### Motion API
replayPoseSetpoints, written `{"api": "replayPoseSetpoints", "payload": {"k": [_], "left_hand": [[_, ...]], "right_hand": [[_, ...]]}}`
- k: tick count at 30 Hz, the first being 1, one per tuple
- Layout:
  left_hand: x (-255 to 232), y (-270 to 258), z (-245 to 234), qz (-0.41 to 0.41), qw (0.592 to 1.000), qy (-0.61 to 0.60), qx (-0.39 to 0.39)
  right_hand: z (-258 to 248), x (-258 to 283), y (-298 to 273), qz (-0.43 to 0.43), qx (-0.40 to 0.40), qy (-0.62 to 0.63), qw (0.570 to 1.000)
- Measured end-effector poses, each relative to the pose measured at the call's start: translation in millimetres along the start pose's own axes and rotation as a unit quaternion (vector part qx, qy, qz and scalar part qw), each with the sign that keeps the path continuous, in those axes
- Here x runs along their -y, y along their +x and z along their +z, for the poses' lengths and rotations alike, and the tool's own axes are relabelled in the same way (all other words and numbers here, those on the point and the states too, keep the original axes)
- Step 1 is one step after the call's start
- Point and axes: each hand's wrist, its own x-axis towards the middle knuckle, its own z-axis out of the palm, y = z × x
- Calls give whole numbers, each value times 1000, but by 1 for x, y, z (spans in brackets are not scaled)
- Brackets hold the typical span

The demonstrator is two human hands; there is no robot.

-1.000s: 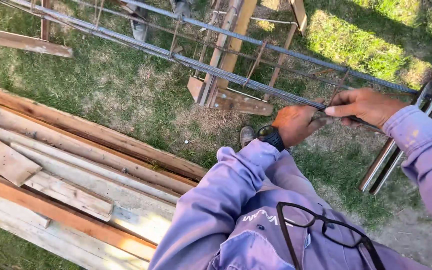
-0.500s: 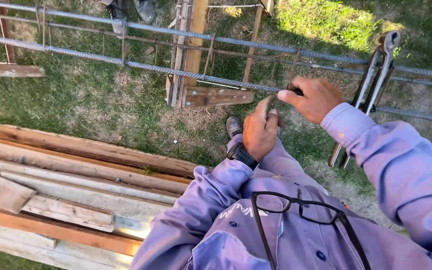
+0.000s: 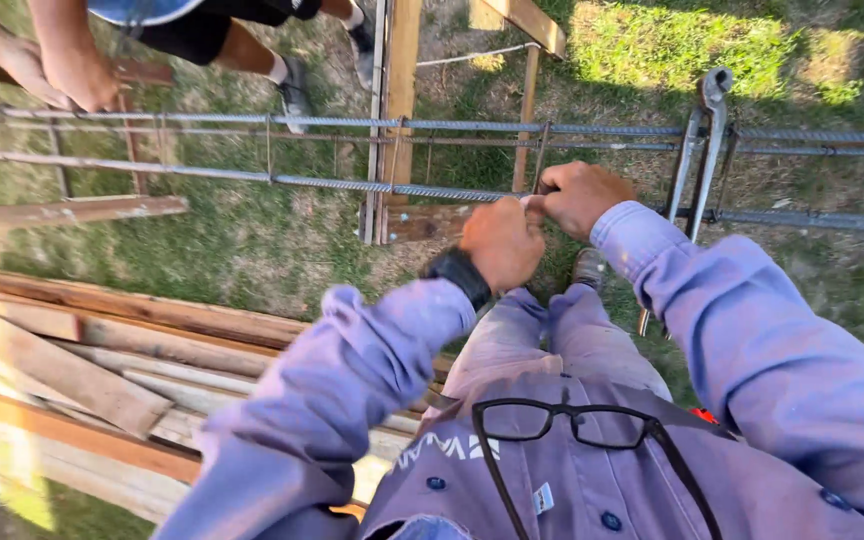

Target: The person is tying a rebar grid using wire ties and a manual rebar tying tool. They repeatedly wrap wire around the intersections of the steel bars and twist it to secure the structure. Another person is visible nearby, also working on the construction site.

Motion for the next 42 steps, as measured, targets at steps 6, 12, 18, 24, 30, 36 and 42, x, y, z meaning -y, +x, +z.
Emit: {"api": "replayPoseSetpoints", "payload": {"k": [6, 12, 18, 24, 30, 36, 42], "left_hand": [[-41, -9, -49, 49, 994, 63, 70], [17, 55, -19, 290, 932, 176, 126], [7, -31, -35, -135, 748, -630, 157], [39, -33, -11, -67, 545, -787, 282], [77, 8, 4, -28, 495, -767, 407], [96, 38, 19, -63, 528, -700, 477], [91, 36, 0, -24, 605, -658, 449]], "right_hand": [[0, -17, 9, 3, 43, 31, 999], [-14, 3, -11, 27, 17, 28, 999], [-18, 4, -6, 30, 28, 45, 998], [-5, 12, -11, 61, -25, 59, 996], [12, 28, -111, -43, -491, -44, 869], [68, -47, -117, 379, -285, 64, 878], [75, 4, -145, 176, -358, 524, 752]]}}
